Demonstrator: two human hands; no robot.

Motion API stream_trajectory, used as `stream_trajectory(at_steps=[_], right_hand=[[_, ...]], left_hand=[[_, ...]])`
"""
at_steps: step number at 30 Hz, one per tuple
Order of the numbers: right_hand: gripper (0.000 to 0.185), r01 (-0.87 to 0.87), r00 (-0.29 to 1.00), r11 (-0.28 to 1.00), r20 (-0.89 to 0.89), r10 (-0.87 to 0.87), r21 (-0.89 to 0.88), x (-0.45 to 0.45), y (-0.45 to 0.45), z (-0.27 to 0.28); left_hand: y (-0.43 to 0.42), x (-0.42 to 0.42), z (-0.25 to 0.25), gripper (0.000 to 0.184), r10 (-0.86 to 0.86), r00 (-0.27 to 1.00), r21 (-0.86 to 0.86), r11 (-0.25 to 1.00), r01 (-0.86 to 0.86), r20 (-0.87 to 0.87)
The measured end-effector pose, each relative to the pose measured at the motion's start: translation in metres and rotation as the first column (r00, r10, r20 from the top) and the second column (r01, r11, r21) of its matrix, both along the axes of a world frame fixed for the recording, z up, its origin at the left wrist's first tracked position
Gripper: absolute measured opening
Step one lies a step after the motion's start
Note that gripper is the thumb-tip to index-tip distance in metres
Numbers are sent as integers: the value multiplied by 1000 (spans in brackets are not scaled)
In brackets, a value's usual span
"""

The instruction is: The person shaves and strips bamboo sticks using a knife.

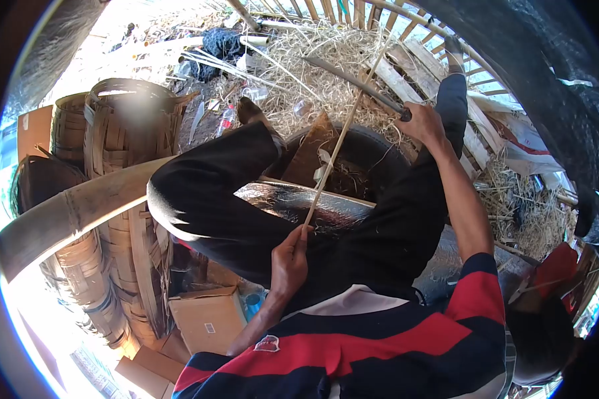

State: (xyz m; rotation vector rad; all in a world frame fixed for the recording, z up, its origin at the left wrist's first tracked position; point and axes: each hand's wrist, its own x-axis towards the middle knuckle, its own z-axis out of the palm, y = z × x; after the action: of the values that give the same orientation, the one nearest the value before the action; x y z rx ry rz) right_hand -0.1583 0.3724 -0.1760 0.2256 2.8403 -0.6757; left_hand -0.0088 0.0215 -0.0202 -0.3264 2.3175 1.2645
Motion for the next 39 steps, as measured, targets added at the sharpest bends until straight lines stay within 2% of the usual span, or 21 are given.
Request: stream_trajectory(at_steps=[1,2,4,5,7,9,10,12,15,19,21,24,26,27,28,29,32,33,34,36,39], right_hand=[[33,-34,999,995,39,38,-96,1,-13,18],[33,-33,999,995,36,37,-92,5,-28,26],[31,-194,981,960,-41,190,-201,15,-57,39],[31,-195,981,959,-46,189,-204,18,-69,45],[30,-378,926,914,-74,371,-150,26,-85,55],[30,-400,916,908,-61,396,-122,28,-86,61],[30,-427,904,900,-58,424,-84,25,-84,62],[30,-406,914,912,-37,404,-54,19,-66,52],[29,-199,974,979,-120,193,-45,12,-37,34],[28,-200,978,978,-79,195,-64,30,-35,43],[26,-282,958,944,7,288,-172,40,-51,59],[25,-358,934,922,-42,356,-147,41,-51,60],[27,-352,936,927,-25,352,-132,34,-34,36],[29,-231,970,967,-102,220,-105,30,-25,18],[30,-102,980,991,-180,85,-87,27,-20,14],[30,-103,978,991,-188,86,-83,24,-13,11],[32,19,996,998,-87,-23,-56,18,-15,17],[31,-8,996,991,-84,-3,-131,21,-23,31],[31,-32,997,979,-78,16,-203,27,-32,43],[29,-103,995,963,-34,98,-248,38,-53,56],[27,-297,954,919,-115,276,-260,49,-73,65]], left_hand=[[3,-3,5,22,17,1000,15,1000,-17,19],[6,-8,7,22,33,999,35,999,-35,33],[5,-9,2,22,25,999,28,999,-26,20],[3,-10,0,22,14,1000,15,1000,-14,12],[4,-12,0,22,7,1000,-14,1000,-7,-7],[4,-8,-1,22,0,1000,-34,999,-1,-18],[4,-6,-4,22,-37,994,-44,998,33,-103],[3,-3,-7,22,-69,980,-55,997,60,-188],[1,4,-9,21,-113,965,-82,992,96,-237],[3,4,-14,20,-162,942,-124,984,130,-295],[5,1,-15,20,-184,932,-133,980,149,-312],[3,0,-12,21,-174,945,-135,981,141,-277],[-1,0,-12,23,-118,964,-32,993,113,-239],[-3,-1,-8,23,-114,963,-33,993,109,-244],[-4,-3,-1,24,-83,992,-33,996,81,-95],[-5,-5,2,25,-53,997,-35,998,55,51],[-5,-4,0,26,39,989,85,995,-52,141],[-5,-7,1,26,39,989,83,995,-51,142],[-6,-10,3,27,68,969,187,976,-115,239],[-7,-18,9,27,74,939,287,941,-177,335],[-12,-26,21,28,30,884,388,891,-235,467]])
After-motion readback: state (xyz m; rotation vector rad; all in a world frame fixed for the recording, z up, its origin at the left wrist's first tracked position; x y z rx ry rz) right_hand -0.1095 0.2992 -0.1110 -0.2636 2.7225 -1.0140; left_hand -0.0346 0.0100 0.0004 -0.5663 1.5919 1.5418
